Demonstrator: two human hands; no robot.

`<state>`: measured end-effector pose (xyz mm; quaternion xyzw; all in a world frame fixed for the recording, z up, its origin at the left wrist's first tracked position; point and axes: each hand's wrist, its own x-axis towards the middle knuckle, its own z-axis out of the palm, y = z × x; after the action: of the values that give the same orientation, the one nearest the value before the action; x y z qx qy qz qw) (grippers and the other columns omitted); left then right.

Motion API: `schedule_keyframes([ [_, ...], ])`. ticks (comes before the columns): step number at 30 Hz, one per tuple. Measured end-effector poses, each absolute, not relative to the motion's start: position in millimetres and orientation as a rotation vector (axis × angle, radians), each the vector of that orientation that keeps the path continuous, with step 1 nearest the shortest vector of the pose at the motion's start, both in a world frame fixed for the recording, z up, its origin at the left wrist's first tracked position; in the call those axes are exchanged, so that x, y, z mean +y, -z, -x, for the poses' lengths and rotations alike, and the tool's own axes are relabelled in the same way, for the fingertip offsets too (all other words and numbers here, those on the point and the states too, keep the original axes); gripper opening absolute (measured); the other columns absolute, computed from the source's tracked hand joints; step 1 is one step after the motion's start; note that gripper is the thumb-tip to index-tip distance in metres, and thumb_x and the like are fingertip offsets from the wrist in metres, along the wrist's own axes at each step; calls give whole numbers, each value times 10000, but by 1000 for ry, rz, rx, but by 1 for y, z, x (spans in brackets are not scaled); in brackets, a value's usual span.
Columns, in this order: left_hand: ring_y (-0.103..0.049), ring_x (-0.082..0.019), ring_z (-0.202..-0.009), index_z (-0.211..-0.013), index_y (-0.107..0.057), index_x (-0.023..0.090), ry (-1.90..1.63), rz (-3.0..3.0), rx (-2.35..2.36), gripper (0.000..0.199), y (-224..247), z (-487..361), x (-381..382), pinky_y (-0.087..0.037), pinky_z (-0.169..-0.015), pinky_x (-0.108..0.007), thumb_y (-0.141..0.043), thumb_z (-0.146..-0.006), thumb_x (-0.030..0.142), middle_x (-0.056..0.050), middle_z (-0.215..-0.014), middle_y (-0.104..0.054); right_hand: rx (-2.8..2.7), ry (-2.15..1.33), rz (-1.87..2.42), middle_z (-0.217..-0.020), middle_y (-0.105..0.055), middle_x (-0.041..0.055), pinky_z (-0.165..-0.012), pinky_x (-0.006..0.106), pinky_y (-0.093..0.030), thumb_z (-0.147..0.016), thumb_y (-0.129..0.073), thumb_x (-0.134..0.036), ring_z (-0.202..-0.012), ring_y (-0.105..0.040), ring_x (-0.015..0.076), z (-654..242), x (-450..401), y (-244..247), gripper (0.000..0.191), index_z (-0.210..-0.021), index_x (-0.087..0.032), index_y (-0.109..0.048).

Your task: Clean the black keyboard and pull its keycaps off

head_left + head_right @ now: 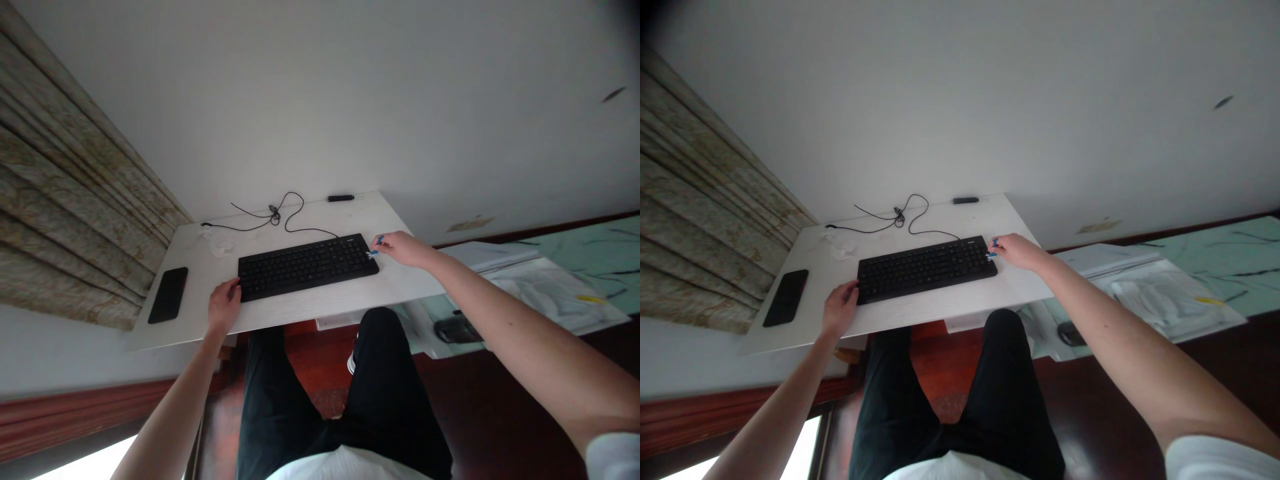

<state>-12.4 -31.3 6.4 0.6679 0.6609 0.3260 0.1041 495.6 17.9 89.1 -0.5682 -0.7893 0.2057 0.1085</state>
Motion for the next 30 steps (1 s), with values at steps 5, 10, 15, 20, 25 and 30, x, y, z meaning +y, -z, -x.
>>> schedule_keyframes([
  [5, -662, -281, -1097, -1154, -710, 216, -970, -1979, 1937, 374, -8, 12, -32, -504, -1045, -481, -473, -930, 399, -101, -1145, -739, -2298, -545, 1702, -993, -776, 98, -820, 330, -494, -937, -500, -212, -898, -707, 234, -499, 18, -88, 250, -914, -197, -748],
  [10, -661, -290, -1091, -1147, -710, 216, -971, -1985, 1934, 370, -6, 12, -31, -500, -1042, -499, -472, -929, 398, -105, -1133, -740, -2304, -564, 1658, -1019, -779, 94, -852, 350, -508, -943, -518, -253, -924, -713, 244, -489, 17, -88, 241, -921, -205, -753],
  [15, -658, -292, -1100, -1155, -706, 202, -942, -1994, 1942, 378, -5, 13, -30, -498, -1044, -496, -468, -932, 393, -116, -1149, -735, -2321, -623, 1610, -1018, -778, 73, -876, 346, -504, -949, -505, -252, -936, -710, 237, -472, 16, -91, 257, -927, -223, -759],
  [20, -656, -293, -1111, -1162, -706, 195, -931, -2017, 1946, 375, -5, 13, -30, -493, -1048, -490, -469, -937, 380, -122, -1144, -736, -2363, -619, 1565, -1018, -775, 63, -869, 322, -497, -954, -519, -246, -928, -708, 223, -451, 17, -91, 238, -934, -226, -754],
  [25, -660, -289, -1103, -1152, -711, 189, -957, -2008, 1934, 369, -4, 12, -29, -497, -1042, -485, -475, -935, 372, -120, -1135, -741, -2435, -615, 1518, -1019, -772, 58, -883, 323, -495, -961, -518, -235, -932, -703, 218, -430, 21, -92, 230, -937, -226, -747],
  [30, -666, -288, -1082, -1155, -713, 194, -978, -2005, 1921, 368, -3, 12, -30, -504, -1036, -477, -473, -938, 370, -114, -1132, -742, -2434, -654, 1456, -1031, -771, 53, -881, 320, -501, -976, -505, -241, -937, -707, 209, -411, 24, -91, 249, -941, -227, -751],
])
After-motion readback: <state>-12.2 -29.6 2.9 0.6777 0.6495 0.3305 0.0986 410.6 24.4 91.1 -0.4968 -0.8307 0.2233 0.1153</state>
